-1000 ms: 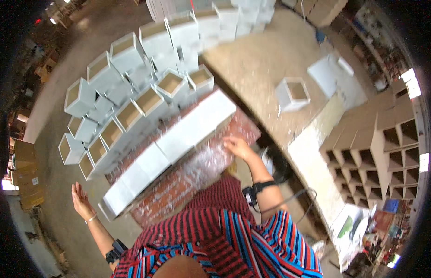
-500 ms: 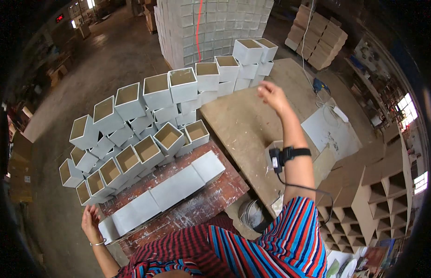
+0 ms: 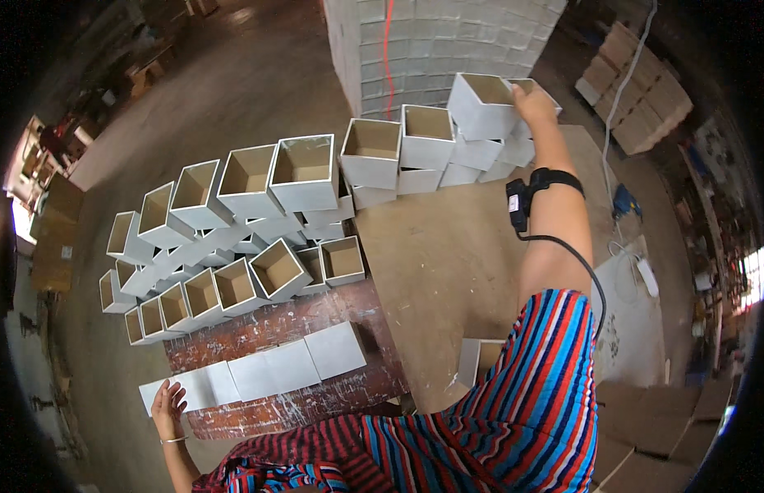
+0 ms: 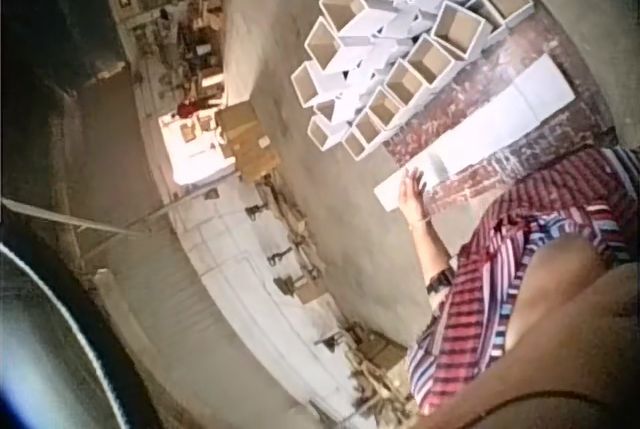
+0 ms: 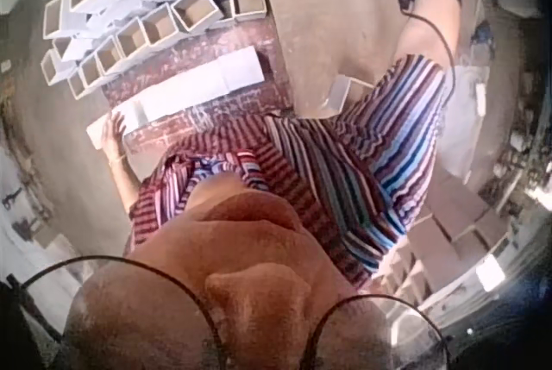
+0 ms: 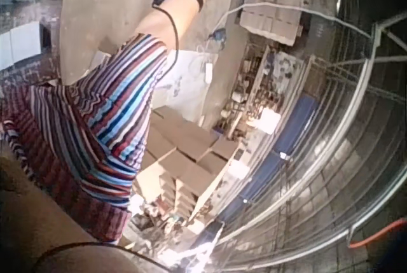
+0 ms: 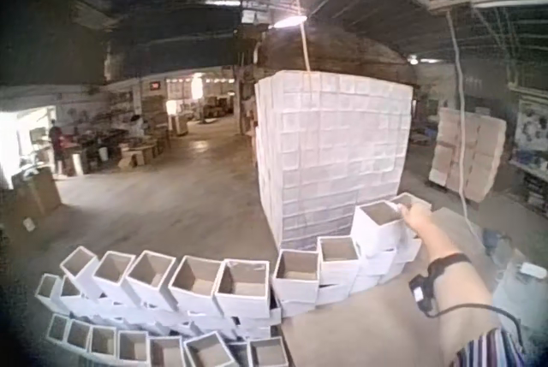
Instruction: The recorder is seen organizing and stacking small white wooden boxes or drawer units onto a larger wooden structure.
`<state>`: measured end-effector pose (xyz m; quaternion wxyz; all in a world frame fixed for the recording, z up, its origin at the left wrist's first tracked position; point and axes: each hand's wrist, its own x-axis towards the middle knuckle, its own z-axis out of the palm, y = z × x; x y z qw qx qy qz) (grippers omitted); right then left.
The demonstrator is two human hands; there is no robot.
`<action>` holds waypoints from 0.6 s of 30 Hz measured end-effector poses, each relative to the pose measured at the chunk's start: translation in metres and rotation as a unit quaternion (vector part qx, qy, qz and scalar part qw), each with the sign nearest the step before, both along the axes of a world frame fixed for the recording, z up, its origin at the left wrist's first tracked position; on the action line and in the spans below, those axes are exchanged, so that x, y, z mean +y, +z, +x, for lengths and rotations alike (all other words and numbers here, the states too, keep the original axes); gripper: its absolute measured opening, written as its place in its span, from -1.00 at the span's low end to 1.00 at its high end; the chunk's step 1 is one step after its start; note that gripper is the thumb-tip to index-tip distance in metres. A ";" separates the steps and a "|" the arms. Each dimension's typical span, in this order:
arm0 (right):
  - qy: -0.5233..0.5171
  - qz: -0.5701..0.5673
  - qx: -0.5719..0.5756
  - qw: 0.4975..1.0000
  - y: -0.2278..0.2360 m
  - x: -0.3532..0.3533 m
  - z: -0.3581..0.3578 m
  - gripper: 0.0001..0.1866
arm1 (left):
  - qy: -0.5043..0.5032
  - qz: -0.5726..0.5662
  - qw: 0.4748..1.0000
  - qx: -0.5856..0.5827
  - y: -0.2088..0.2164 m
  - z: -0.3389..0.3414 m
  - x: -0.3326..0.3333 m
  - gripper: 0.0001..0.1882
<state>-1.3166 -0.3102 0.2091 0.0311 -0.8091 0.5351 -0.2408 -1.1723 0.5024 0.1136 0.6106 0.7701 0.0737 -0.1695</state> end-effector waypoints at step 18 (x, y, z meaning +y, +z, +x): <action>0.074 -0.033 0.121 0.989 -0.032 -0.071 0.014 -0.66 | 0.074 0.068 0.994 0.035 0.001 -0.033 -0.024 -0.65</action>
